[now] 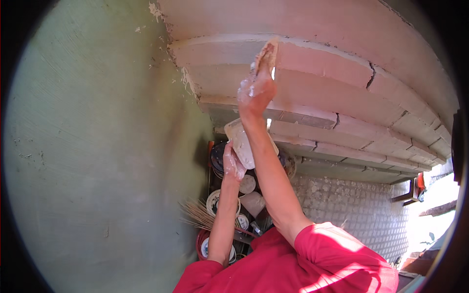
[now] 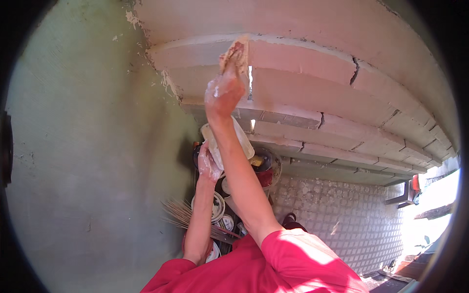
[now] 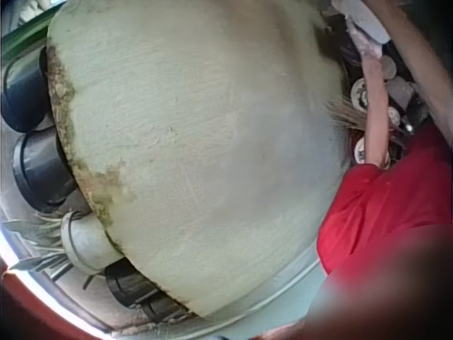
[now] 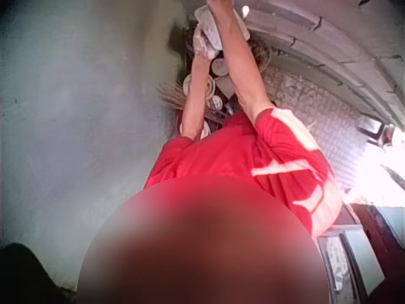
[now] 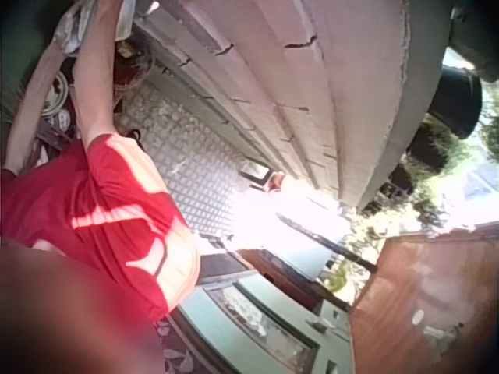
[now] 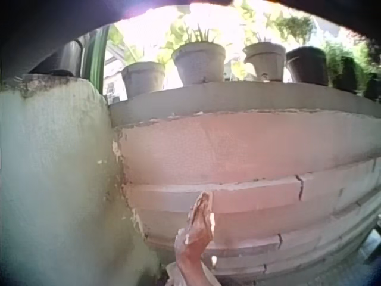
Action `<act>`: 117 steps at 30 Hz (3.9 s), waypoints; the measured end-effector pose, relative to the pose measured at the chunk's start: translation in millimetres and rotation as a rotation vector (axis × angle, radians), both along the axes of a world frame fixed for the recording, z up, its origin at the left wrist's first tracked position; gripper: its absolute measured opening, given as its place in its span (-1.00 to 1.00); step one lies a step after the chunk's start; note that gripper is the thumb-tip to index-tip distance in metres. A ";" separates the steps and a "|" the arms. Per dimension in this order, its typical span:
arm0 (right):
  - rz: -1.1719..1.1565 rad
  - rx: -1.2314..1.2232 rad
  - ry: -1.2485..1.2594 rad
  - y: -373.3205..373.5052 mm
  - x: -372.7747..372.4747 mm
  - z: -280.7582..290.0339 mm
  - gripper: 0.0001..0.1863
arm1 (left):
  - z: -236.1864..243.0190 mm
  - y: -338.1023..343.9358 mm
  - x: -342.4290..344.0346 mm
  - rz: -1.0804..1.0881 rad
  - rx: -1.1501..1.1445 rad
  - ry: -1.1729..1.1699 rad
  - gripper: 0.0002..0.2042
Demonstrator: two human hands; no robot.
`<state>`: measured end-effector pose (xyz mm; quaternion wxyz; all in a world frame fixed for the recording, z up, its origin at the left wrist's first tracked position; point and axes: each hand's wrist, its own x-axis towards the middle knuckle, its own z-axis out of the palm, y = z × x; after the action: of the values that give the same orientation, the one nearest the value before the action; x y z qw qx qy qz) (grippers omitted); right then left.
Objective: Repairing a wall by applying white plaster or filler to cracks and holes.
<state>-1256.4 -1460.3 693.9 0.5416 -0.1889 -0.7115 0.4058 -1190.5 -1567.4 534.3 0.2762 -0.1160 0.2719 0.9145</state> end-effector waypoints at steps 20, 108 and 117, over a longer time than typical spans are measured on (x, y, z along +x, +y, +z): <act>-0.222 0.120 0.230 18.2 -2.9 4.6 -0.59 | 7.6 -6.1 -21.8 -0.058 0.037 0.017 -0.58; 0.429 -0.012 -0.561 173.3 262.1 -104.1 -0.52 | 1.3 143.7 129.4 -0.250 -0.050 0.028 -0.49; 0.339 -0.018 -0.564 210.2 288.6 -100.0 -0.50 | -8.7 188.8 145.6 -0.328 -0.045 0.006 -0.51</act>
<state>-967.8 -1250.1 593.9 0.2462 -0.1775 -0.8512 0.4282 -1044.8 -1378.5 525.6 0.4181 -0.0734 0.3085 0.8513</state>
